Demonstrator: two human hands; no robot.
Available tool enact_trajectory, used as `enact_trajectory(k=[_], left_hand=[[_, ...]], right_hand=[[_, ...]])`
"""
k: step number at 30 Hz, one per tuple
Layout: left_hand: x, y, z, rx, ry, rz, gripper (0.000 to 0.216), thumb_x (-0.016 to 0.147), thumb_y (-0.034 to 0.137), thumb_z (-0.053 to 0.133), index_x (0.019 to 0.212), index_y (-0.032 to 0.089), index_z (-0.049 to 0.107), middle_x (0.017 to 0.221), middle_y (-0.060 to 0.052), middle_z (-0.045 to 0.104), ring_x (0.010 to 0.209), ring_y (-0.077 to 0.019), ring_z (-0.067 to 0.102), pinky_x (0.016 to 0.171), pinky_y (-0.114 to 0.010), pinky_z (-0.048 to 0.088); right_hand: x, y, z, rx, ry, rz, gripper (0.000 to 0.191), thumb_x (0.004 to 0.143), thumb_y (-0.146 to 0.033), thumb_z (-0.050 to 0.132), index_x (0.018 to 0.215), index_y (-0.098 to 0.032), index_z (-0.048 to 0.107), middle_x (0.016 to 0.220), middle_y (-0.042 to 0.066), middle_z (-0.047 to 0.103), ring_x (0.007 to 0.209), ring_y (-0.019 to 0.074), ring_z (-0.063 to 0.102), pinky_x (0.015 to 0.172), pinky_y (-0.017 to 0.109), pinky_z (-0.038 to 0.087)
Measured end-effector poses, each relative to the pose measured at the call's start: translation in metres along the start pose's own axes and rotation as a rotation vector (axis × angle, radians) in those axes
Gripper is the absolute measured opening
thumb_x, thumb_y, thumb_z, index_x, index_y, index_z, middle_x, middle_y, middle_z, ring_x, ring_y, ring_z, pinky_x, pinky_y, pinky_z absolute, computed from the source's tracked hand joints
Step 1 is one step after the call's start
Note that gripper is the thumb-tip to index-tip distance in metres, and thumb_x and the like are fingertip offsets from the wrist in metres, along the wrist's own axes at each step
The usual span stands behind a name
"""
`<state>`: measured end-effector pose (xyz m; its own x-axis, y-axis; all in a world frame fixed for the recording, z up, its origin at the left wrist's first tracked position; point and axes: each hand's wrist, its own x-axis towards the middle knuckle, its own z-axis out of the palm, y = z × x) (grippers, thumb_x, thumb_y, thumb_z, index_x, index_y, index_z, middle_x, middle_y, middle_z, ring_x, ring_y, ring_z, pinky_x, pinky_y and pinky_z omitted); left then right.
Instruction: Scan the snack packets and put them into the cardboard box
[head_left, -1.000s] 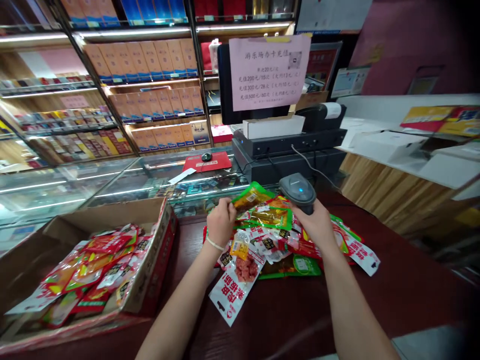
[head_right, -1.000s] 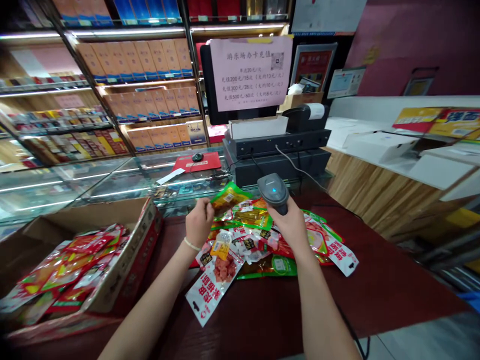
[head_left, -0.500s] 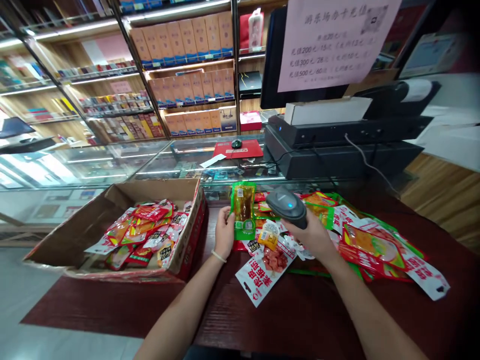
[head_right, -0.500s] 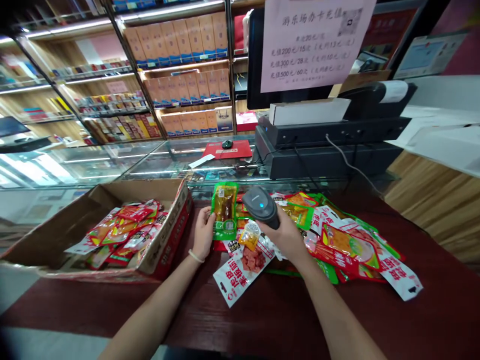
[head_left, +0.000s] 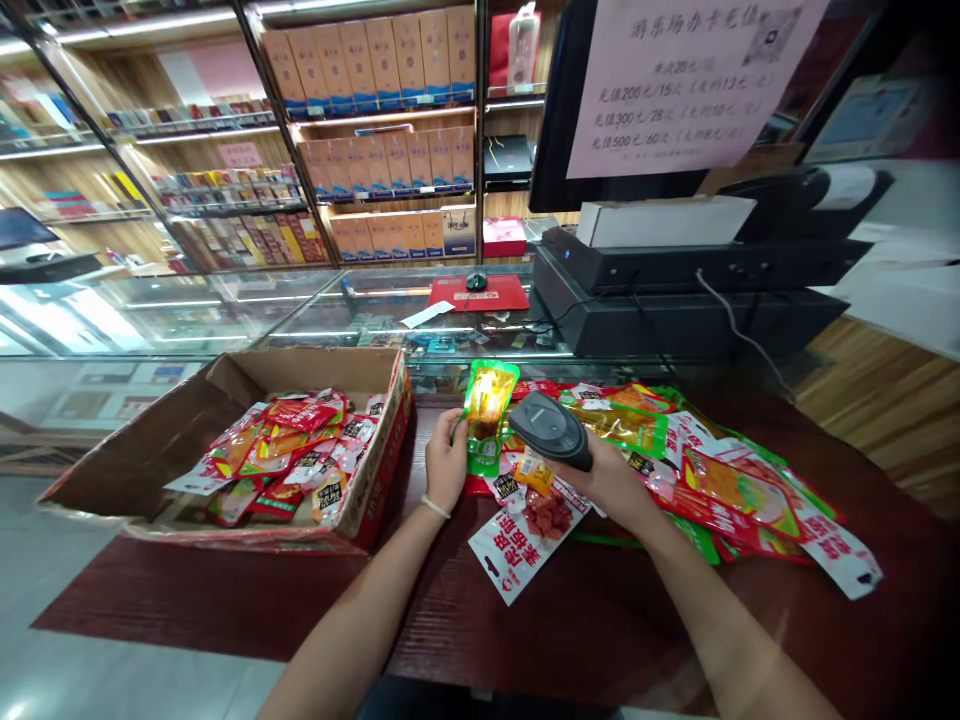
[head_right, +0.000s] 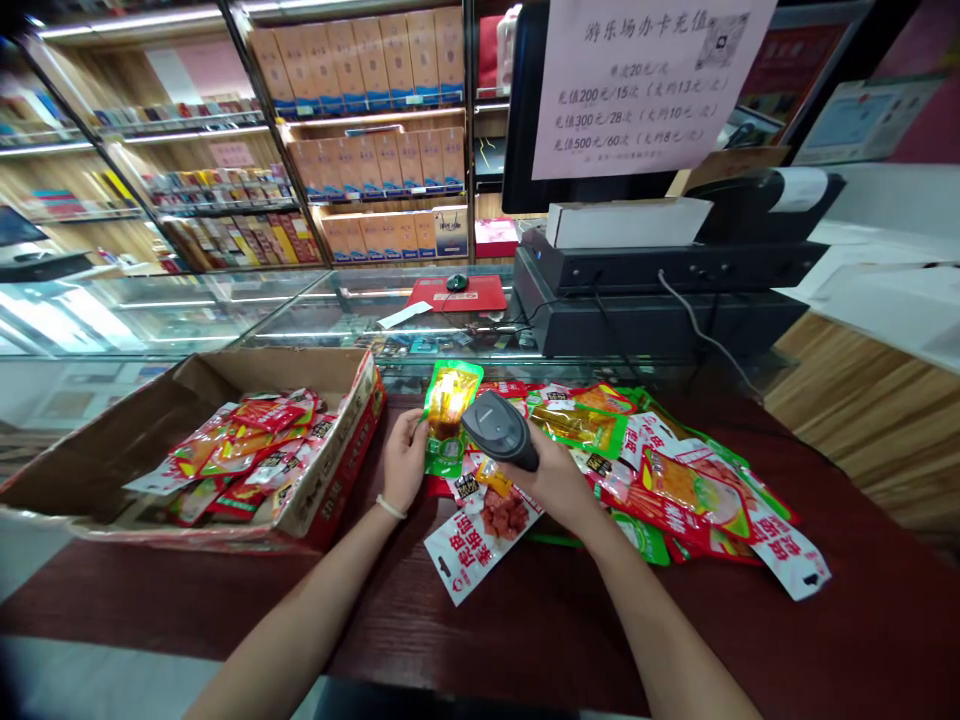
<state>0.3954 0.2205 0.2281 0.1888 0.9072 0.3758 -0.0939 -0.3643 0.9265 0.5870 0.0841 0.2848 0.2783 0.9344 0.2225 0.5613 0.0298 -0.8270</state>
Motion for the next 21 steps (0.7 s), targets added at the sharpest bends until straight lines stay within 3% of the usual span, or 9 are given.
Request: enact_trajectory(k=[7,10,13,17,21], left_hand=[[-0.001,0.004,0.004,0.027,0.037,0.024,0.021,0.091,0.03,0.053,0.106,0.017,0.059,0.101,-0.007,0.067,0.097,-0.0167,0.064,0.086,-0.028,0.049],[-0.001,0.039,0.005,0.126,0.083,0.135,0.021,0.094,0.03,0.049,0.108,0.018,0.059,0.103,-0.007,0.067,0.098,-0.0167,0.064,0.088,-0.028,0.048],[0.002,0.097,-0.007,0.255,0.107,0.307,0.021,0.096,0.027,0.046,0.112,0.021,0.058,0.105,-0.006,0.067,0.098,-0.0148,0.064,0.087,-0.026,0.048],[0.013,0.166,-0.057,0.442,0.188,0.458,0.022,0.095,0.026,0.047,0.115,0.022,0.056,0.107,-0.005,0.067,0.096,-0.0145,0.064,0.084,-0.026,0.049],[0.023,0.185,-0.132,0.787,0.391,0.415,0.024,0.095,0.027,0.046,0.115,0.023,0.057,0.105,-0.005,0.068,0.096,-0.0187,0.066,0.082,-0.029,0.049]], right_hand=[[0.001,-0.004,0.0,0.037,0.049,0.044,0.043,0.074,-0.039,0.068,0.113,-0.018,0.066,0.1,0.005,0.073,0.092,0.0246,0.066,0.081,0.035,0.052],[0.001,-0.009,-0.001,0.029,0.135,0.072,0.038,0.073,-0.041,0.068,0.102,-0.015,0.07,0.085,0.007,0.073,0.085,0.0258,0.067,0.074,0.035,0.053],[0.002,-0.018,0.001,0.042,0.216,0.049,0.039,0.073,-0.041,0.068,0.099,-0.013,0.071,0.08,0.009,0.073,0.083,0.0275,0.067,0.071,0.035,0.053],[0.006,-0.043,0.011,0.037,0.202,-0.031,0.041,0.072,-0.043,0.069,0.102,-0.014,0.07,0.089,0.009,0.074,0.086,0.0277,0.067,0.073,0.035,0.053],[0.016,-0.074,0.031,0.028,0.124,-0.119,0.04,0.071,-0.039,0.07,0.104,-0.017,0.068,0.095,0.007,0.073,0.087,0.0255,0.066,0.074,0.034,0.052]])
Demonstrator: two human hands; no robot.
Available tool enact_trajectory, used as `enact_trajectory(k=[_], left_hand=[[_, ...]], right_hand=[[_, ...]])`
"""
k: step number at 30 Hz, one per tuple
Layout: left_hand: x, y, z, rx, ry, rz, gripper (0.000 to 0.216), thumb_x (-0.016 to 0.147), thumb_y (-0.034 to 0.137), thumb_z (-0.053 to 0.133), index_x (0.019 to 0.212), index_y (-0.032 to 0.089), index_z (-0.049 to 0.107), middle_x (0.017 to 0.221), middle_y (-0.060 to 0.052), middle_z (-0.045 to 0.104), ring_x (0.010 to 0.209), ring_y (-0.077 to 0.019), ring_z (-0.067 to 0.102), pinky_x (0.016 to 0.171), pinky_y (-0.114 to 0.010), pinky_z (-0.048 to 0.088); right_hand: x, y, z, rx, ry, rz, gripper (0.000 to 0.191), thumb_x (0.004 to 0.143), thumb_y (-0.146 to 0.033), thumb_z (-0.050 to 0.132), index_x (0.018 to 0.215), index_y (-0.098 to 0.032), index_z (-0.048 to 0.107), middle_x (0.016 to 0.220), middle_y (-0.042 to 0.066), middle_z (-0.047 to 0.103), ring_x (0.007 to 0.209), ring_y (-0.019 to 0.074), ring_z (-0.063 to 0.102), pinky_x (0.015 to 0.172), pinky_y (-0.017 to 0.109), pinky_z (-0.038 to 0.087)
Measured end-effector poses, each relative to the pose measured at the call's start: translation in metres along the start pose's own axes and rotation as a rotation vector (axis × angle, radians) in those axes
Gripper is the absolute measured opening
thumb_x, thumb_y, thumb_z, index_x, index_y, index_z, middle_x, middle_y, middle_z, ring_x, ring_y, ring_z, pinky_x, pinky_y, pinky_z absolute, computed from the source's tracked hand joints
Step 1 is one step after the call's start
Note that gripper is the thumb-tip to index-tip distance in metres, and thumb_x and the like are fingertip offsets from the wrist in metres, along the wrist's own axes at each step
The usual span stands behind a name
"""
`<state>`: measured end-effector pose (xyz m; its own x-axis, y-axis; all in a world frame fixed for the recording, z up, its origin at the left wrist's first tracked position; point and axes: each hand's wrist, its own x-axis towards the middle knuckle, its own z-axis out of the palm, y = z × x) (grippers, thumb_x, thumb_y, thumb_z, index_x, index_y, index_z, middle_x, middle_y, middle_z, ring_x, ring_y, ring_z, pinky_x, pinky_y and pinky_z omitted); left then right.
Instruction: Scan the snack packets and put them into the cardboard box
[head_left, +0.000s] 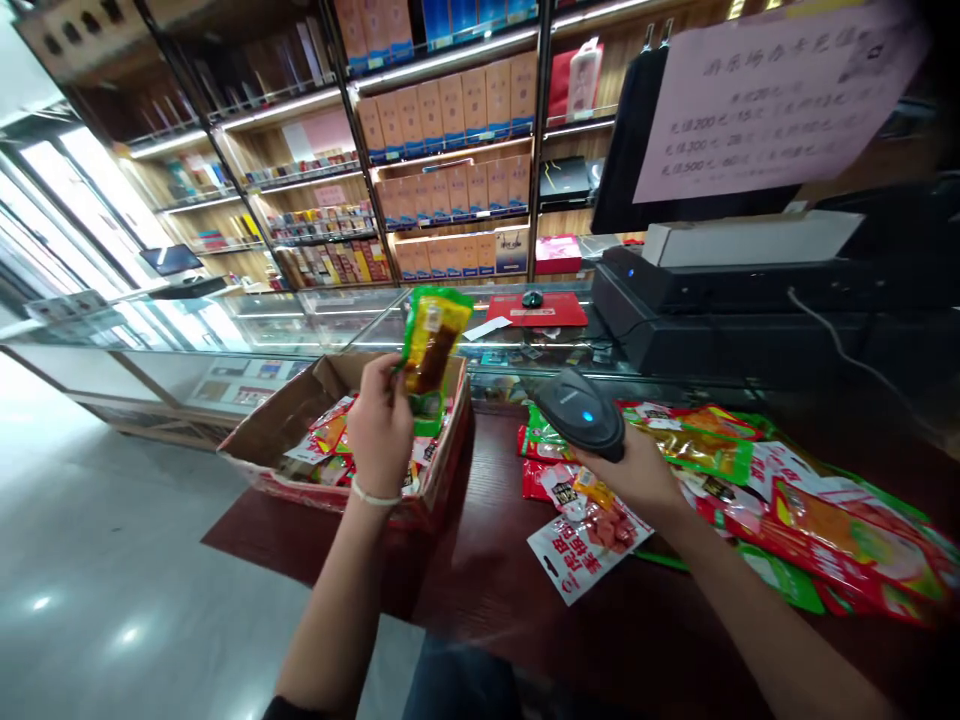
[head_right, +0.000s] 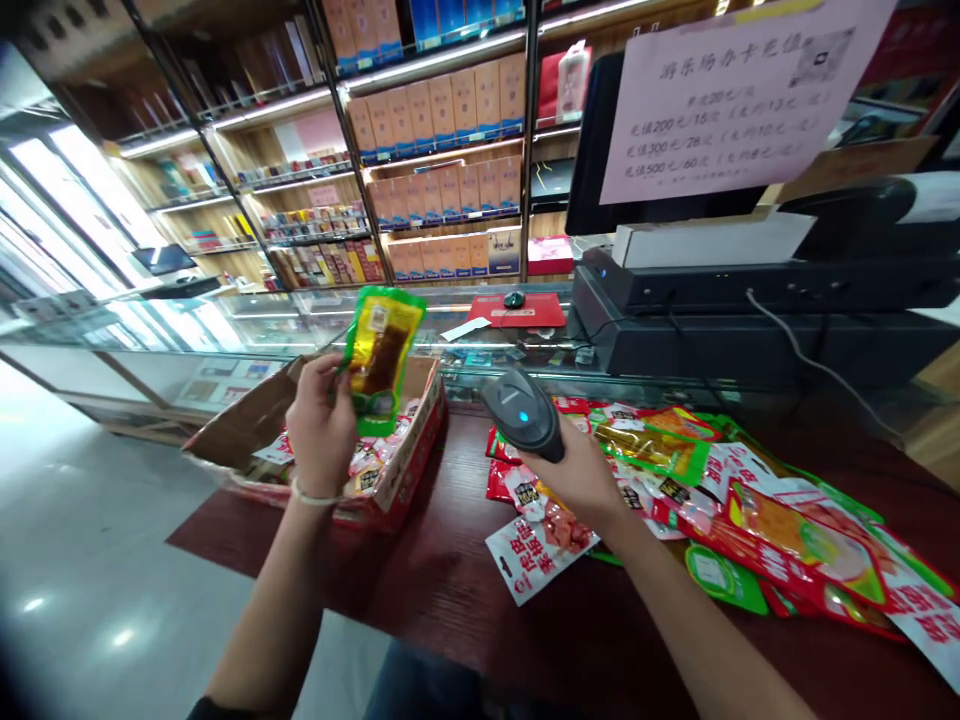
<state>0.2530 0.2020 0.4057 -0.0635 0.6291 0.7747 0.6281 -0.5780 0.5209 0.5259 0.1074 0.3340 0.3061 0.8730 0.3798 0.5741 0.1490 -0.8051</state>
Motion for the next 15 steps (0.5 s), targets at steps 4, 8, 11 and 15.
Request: enact_trajectory(k=[4,8,11,15], left_hand=[[0.0,-0.054,-0.029,0.173,-0.187,-0.091,0.028,0.094,0.031,0.046,0.119,0.023,0.057,0.108,-0.008,0.07,0.096,-0.0235,0.068,0.081,-0.034,0.05],[-0.012,-0.079,-0.034,0.026,-0.372,-0.134,0.03,0.094,0.037,0.046,0.118,0.023,0.058,0.117,-0.008,0.068,0.102,-0.0216,0.067,0.088,-0.034,0.051],[-0.017,-0.073,-0.03,-0.019,-0.368,-0.124,0.031,0.094,0.038,0.045,0.118,0.023,0.059,0.115,-0.008,0.069,0.102,-0.0203,0.067,0.09,-0.034,0.052],[-0.019,-0.04,-0.018,0.027,-0.415,-0.012,0.028,0.095,0.036,0.045,0.114,0.025,0.062,0.111,-0.004,0.071,0.098,-0.0194,0.068,0.087,-0.031,0.051]], right_hand=[[0.011,-0.018,0.025,-0.004,-0.055,-0.049,0.037,0.072,-0.033,0.068,0.107,-0.02,0.067,0.094,0.005,0.073,0.087,0.0242,0.066,0.074,0.033,0.05],[0.014,-0.022,0.042,-0.003,-0.069,-0.061,0.036,0.072,-0.031,0.067,0.106,-0.019,0.066,0.095,0.005,0.073,0.089,0.0243,0.066,0.075,0.033,0.049],[0.013,-0.02,0.042,-0.017,-0.07,-0.065,0.036,0.073,-0.032,0.066,0.107,-0.02,0.066,0.095,0.004,0.073,0.088,0.0236,0.065,0.075,0.032,0.048],[0.008,-0.012,0.026,-0.094,-0.037,-0.035,0.036,0.072,-0.032,0.067,0.107,-0.021,0.066,0.091,0.003,0.073,0.085,0.0232,0.065,0.073,0.031,0.048]])
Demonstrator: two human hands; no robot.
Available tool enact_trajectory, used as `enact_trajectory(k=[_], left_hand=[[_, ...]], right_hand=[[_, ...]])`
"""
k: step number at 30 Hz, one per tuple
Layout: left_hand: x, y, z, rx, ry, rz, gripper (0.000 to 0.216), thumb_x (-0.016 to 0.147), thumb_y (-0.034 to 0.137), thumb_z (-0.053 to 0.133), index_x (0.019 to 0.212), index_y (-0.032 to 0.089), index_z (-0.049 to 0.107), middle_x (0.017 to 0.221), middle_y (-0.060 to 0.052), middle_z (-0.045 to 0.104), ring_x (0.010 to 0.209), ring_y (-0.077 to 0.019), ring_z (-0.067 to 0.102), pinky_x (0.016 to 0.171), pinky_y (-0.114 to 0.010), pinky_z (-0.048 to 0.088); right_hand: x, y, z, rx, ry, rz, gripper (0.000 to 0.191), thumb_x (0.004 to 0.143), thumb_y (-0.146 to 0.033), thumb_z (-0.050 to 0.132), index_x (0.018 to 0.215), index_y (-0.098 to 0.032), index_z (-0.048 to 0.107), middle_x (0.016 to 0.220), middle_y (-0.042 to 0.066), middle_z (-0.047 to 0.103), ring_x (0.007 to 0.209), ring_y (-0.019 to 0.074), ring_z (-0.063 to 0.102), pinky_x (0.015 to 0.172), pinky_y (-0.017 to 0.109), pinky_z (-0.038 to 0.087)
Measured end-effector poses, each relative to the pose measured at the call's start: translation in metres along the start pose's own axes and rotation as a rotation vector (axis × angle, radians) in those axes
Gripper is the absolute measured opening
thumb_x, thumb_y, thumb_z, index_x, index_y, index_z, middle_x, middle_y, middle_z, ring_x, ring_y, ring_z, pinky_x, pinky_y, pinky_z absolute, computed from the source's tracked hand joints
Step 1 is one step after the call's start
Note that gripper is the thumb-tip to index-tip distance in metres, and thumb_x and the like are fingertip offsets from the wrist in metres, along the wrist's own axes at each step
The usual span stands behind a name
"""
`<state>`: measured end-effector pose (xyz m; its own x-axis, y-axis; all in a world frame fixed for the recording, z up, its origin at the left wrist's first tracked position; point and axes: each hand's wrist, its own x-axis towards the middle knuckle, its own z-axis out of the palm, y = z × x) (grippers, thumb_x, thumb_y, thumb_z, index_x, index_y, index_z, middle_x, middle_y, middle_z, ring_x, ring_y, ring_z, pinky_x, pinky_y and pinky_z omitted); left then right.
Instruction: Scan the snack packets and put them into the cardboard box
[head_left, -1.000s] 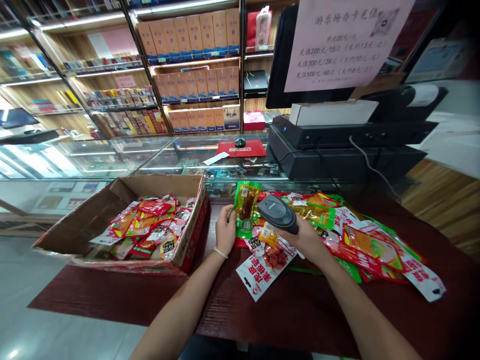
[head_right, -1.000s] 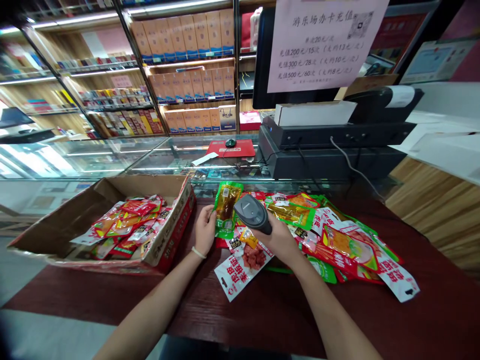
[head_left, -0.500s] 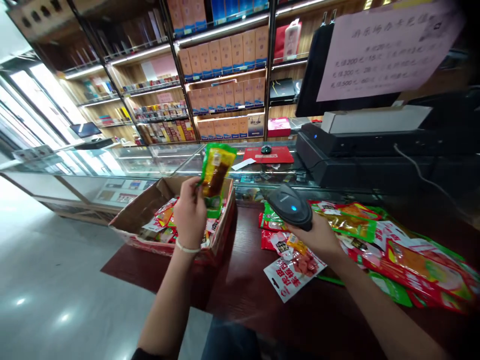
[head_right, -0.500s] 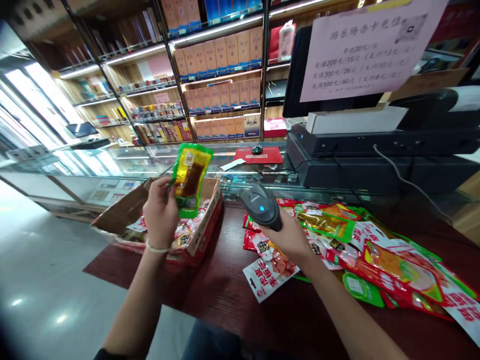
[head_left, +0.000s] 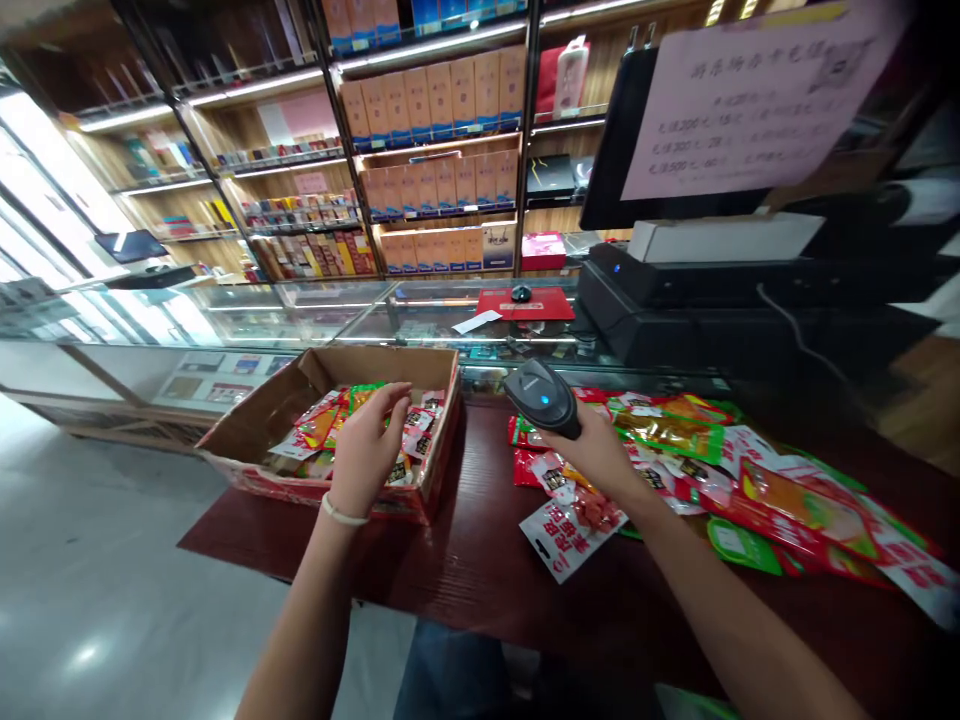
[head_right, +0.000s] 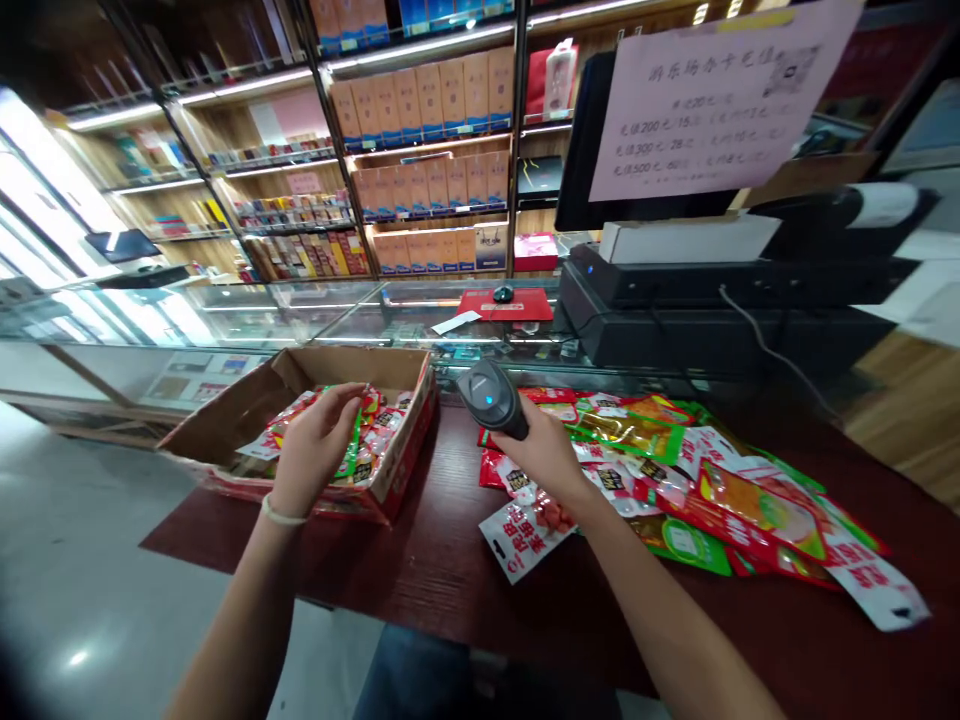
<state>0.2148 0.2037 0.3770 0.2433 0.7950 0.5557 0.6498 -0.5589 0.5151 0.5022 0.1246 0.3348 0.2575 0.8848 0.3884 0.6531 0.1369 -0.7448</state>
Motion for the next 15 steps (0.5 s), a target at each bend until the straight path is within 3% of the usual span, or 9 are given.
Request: enact_trajectory(k=[3,6,15], left_hand=[[0.004,0.029,0.016,0.026,-0.103,0.127,0.026,0.095,0.035,0.046,0.112,0.026,0.064,0.109,-0.002,0.071,0.097,-0.0194,0.067,0.086,-0.03,0.05],[0.007,0.054,0.047,-0.003,-0.172,0.234,0.025,0.094,0.032,0.048,0.112,0.026,0.064,0.107,-0.003,0.072,0.097,-0.0199,0.067,0.084,-0.03,0.051],[0.008,0.114,0.192,-0.164,-0.375,0.44,0.031,0.089,0.026,0.057,0.119,0.025,0.06,0.115,-0.008,0.067,0.105,-0.0235,0.064,0.09,-0.035,0.051]], right_hand=[[-0.004,0.017,-0.021,-0.065,0.055,0.043,0.036,0.073,-0.034,0.067,0.107,-0.021,0.066,0.092,0.004,0.073,0.084,0.0236,0.065,0.072,0.032,0.047],[-0.007,0.041,-0.047,-0.113,0.149,0.084,0.039,0.074,-0.039,0.067,0.107,-0.02,0.066,0.094,0.006,0.073,0.085,0.0247,0.065,0.074,0.033,0.047],[-0.018,0.106,-0.126,-0.168,0.444,0.236,0.041,0.073,-0.048,0.066,0.096,-0.014,0.069,0.082,0.008,0.072,0.074,0.0234,0.064,0.067,0.032,0.047]])
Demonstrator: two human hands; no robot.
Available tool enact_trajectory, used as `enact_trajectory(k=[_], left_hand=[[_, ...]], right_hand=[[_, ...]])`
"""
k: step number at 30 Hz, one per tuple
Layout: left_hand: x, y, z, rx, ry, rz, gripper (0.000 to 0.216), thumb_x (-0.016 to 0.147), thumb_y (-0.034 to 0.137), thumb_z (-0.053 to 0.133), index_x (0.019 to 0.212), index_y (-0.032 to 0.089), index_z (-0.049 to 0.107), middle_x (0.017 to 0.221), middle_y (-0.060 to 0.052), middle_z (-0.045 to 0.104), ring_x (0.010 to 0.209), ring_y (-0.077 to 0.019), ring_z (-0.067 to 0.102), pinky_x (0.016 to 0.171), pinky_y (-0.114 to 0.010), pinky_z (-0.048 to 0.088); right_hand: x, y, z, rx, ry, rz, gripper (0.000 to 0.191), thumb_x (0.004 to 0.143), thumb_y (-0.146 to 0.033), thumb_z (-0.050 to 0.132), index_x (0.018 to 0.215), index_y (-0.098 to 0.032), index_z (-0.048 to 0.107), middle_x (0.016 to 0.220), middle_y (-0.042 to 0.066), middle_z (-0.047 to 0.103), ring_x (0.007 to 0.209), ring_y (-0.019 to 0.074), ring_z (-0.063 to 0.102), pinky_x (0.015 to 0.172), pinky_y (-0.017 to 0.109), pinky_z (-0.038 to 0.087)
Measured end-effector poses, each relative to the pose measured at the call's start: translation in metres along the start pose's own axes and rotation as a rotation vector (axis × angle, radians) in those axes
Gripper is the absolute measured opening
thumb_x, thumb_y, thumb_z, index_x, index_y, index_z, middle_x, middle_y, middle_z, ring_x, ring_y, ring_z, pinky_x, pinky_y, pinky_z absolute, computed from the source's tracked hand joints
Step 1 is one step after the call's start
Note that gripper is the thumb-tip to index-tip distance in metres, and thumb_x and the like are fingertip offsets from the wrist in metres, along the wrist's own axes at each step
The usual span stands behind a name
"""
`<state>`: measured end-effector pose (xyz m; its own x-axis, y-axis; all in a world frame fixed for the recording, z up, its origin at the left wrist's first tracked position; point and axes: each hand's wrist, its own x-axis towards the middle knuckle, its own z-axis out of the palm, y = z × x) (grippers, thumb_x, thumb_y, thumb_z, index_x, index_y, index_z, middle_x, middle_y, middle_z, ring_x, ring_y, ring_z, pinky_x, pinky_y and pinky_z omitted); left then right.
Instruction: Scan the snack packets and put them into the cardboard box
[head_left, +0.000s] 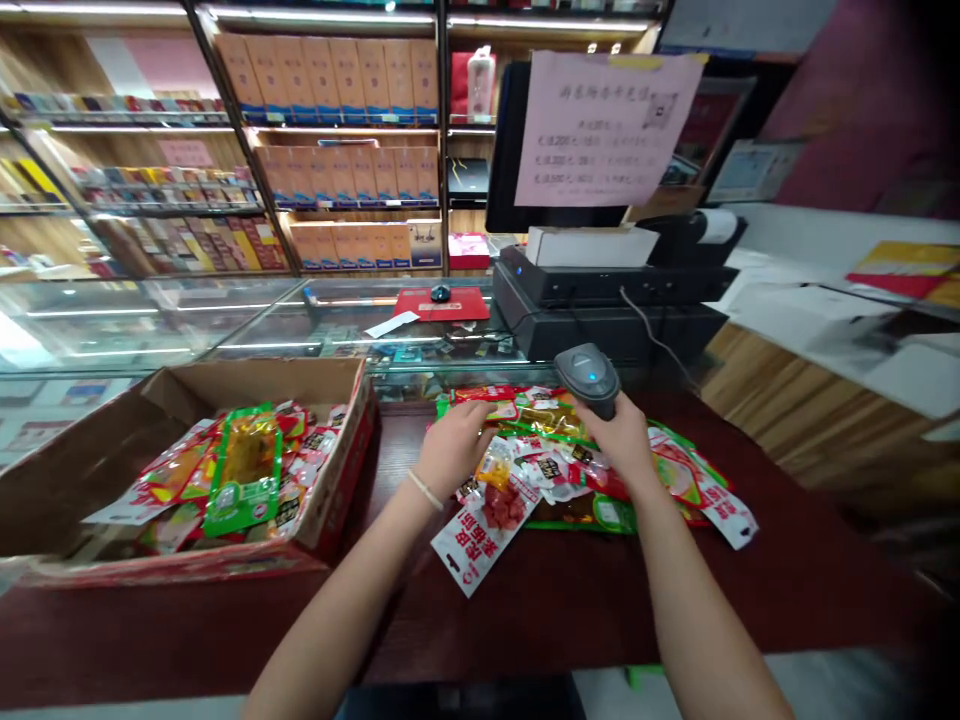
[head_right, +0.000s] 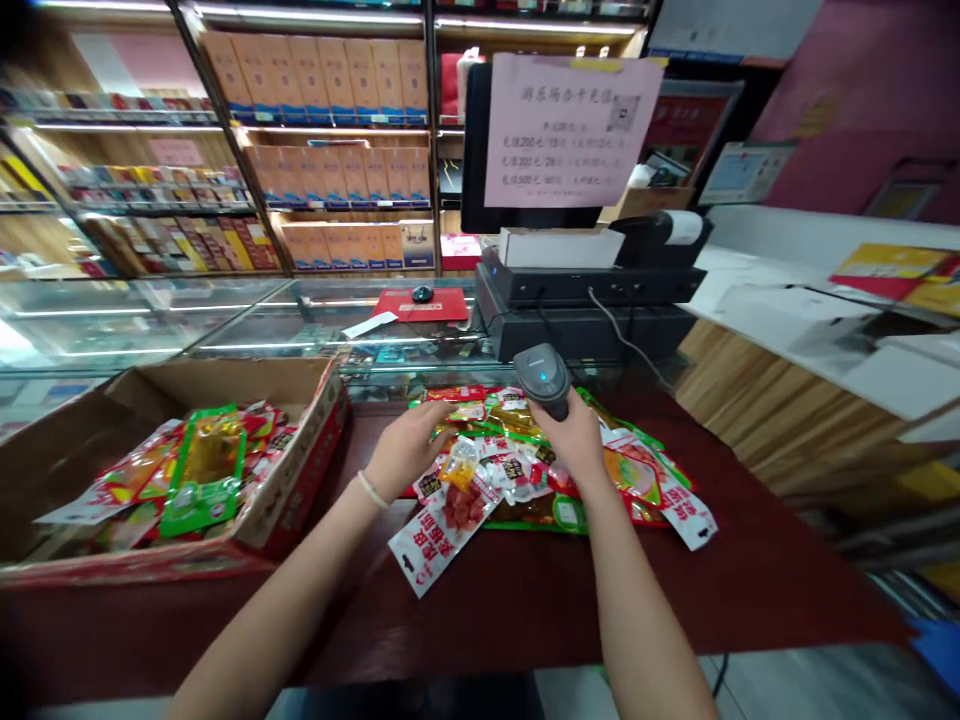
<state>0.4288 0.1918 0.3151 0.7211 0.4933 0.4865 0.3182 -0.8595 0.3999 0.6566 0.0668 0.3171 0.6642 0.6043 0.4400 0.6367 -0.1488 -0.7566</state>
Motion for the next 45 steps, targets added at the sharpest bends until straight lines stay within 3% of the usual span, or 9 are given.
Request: enact_trajectory(k=[6,11,16,19,23,26,33,41,45], left_hand=[[0.035,-0.004,0.066,0.014,-0.067,0.13,0.044,0.083,0.02,0.062,0.127,0.019,0.055,0.135,-0.015,0.054,0.128,-0.0279,0.048,0.108,-0.044,0.04],[0.035,-0.018,0.089,0.069,-0.106,0.062,0.047,0.083,0.008,0.053,0.128,0.02,0.054,0.133,-0.015,0.057,0.124,-0.026,0.053,0.105,-0.044,0.042],[0.022,-0.02,0.073,0.015,-0.1,0.073,0.047,0.08,0.002,0.047,0.119,0.022,0.06,0.121,-0.009,0.065,0.112,-0.0243,0.06,0.096,-0.039,0.048],[0.008,-0.019,0.056,-0.173,0.061,0.028,0.038,0.083,0.005,0.046,0.112,0.023,0.062,0.111,-0.006,0.068,0.106,-0.0212,0.061,0.093,-0.036,0.048],[-0.013,-0.027,0.043,-0.468,0.392,-0.256,0.021,0.089,0.023,0.053,0.109,0.02,0.06,0.105,-0.007,0.066,0.098,-0.0191,0.062,0.089,-0.033,0.048],[-0.026,-0.042,0.046,-0.727,0.5,-0.468,0.029,0.086,0.034,0.061,0.111,0.019,0.057,0.103,-0.006,0.066,0.095,-0.0191,0.063,0.088,-0.032,0.049],[-0.039,-0.07,0.06,-1.141,0.626,-0.644,0.039,0.079,0.036,0.069,0.111,0.019,0.054,0.101,-0.004,0.065,0.089,-0.0149,0.063,0.085,-0.029,0.049],[-0.039,-0.075,0.055,-1.308,0.692,-0.676,0.043,0.076,0.039,0.072,0.109,0.021,0.052,0.101,-0.003,0.065,0.087,-0.0134,0.064,0.085,-0.03,0.051],[-0.039,-0.075,0.054,-1.303,0.704,-0.669,0.043,0.075,0.039,0.073,0.108,0.021,0.052,0.1,-0.002,0.065,0.088,-0.0132,0.064,0.086,-0.029,0.051]], right_hand=[[0.003,0.023,-0.018,0.038,0.072,0.056,0.042,0.076,-0.05,0.063,0.095,-0.012,0.068,0.074,0.006,0.07,0.073,0.0215,0.063,0.068,0.03,0.048],[0.001,0.026,-0.016,0.042,0.069,0.066,0.042,0.075,-0.05,0.064,0.095,-0.013,0.068,0.081,0.008,0.072,0.074,0.0216,0.063,0.066,0.03,0.047],[-0.003,0.019,-0.009,0.007,0.03,0.034,0.039,0.074,-0.046,0.066,0.098,-0.016,0.068,0.088,0.008,0.073,0.077,0.0227,0.064,0.071,0.033,0.048],[-0.009,0.012,-0.003,-0.01,0.02,0.045,0.039,0.072,-0.044,0.068,0.1,-0.017,0.068,0.09,0.008,0.073,0.08,0.0241,0.064,0.074,0.035,0.049],[-0.019,-0.002,0.008,0.06,0.004,0.081,0.038,0.071,-0.046,0.069,0.095,-0.016,0.069,0.088,0.01,0.073,0.08,0.0252,0.065,0.072,0.035,0.049],[-0.028,-0.012,0.018,0.129,-0.078,0.117,0.039,0.072,-0.047,0.068,0.094,-0.015,0.069,0.081,0.009,0.072,0.075,0.0245,0.064,0.067,0.033,0.05],[-0.04,-0.012,0.04,0.116,-0.238,0.11,0.036,0.072,-0.044,0.068,0.093,-0.016,0.067,0.083,0.007,0.072,0.076,0.0242,0.064,0.066,0.033,0.05],[-0.046,-0.02,0.046,0.091,-0.528,-0.071,0.051,0.076,-0.038,0.068,0.122,-0.023,0.053,0.109,0.006,0.07,0.097,0.0244,0.064,0.083,0.034,0.049],[-0.049,-0.021,0.049,0.082,-0.594,-0.07,0.048,0.077,-0.038,0.067,0.12,-0.024,0.051,0.11,0.005,0.069,0.097,0.0236,0.064,0.083,0.034,0.049]])
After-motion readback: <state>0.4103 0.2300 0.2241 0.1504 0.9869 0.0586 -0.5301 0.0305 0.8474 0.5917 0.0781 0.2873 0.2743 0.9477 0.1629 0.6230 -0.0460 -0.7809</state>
